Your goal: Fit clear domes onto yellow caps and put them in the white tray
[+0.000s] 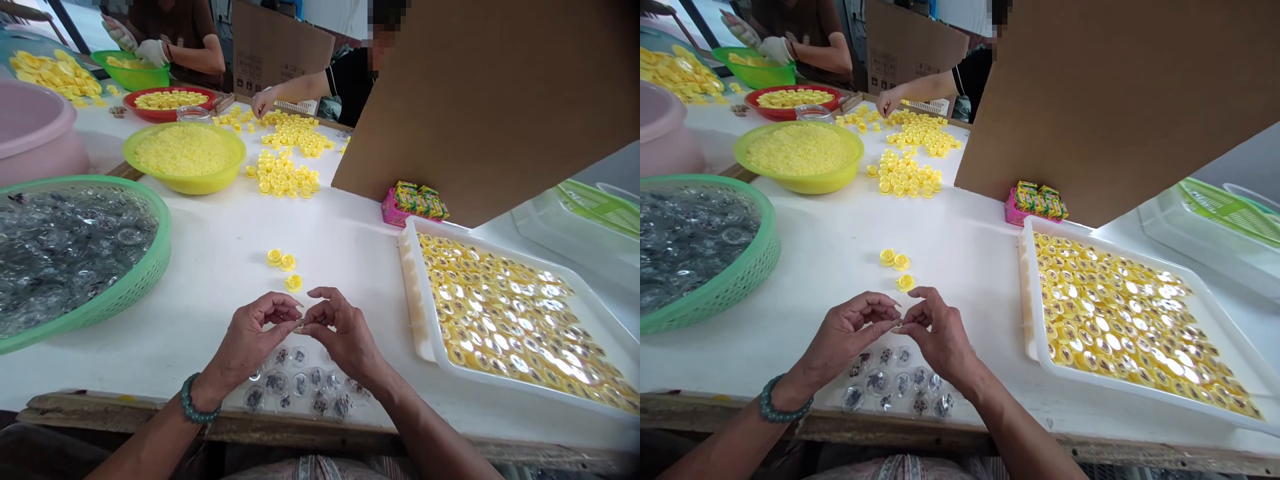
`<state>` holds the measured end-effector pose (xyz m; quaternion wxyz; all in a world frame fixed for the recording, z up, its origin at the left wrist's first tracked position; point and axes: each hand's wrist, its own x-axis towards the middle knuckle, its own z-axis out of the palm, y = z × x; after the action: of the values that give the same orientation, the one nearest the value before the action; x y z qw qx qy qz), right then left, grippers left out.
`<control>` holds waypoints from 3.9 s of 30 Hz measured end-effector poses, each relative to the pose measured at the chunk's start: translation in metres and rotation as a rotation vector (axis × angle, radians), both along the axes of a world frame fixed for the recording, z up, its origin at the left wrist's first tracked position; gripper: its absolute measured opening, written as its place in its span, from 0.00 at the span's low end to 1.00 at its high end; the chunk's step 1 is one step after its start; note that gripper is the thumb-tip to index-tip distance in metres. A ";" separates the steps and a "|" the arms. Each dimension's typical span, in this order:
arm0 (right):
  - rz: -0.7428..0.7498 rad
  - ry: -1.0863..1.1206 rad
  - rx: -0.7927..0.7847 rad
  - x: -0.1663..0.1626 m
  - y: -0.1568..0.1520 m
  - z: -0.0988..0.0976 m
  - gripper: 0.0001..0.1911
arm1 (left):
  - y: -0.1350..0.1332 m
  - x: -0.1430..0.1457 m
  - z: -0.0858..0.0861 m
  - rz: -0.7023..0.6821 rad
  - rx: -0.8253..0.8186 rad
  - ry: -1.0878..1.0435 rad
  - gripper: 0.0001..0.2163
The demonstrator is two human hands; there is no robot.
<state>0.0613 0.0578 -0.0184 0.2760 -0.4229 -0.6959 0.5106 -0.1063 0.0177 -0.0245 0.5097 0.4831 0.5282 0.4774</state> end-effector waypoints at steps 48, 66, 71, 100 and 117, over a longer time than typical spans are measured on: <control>0.364 -0.712 0.610 0.012 0.072 -0.012 0.09 | 0.055 0.005 -0.044 -0.100 0.151 0.557 0.07; 0.464 -0.853 0.702 0.009 0.068 -0.011 0.10 | 0.060 0.005 -0.050 -0.129 0.171 0.611 0.10; 0.457 -0.770 0.607 0.007 0.073 -0.012 0.08 | 0.061 0.004 -0.054 -0.127 0.150 0.576 0.09; 0.601 -0.502 0.694 0.022 0.083 -0.026 0.08 | 0.068 0.001 -0.060 -0.152 0.176 0.551 0.10; 0.204 -0.407 0.606 0.020 0.059 -0.044 0.06 | 0.063 0.007 -0.043 -0.192 -0.076 0.266 0.09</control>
<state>0.0810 0.1166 -0.0627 0.1924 -0.3434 -0.8945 0.2118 -0.0992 0.0803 -0.0675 0.4966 0.5704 0.5601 0.3381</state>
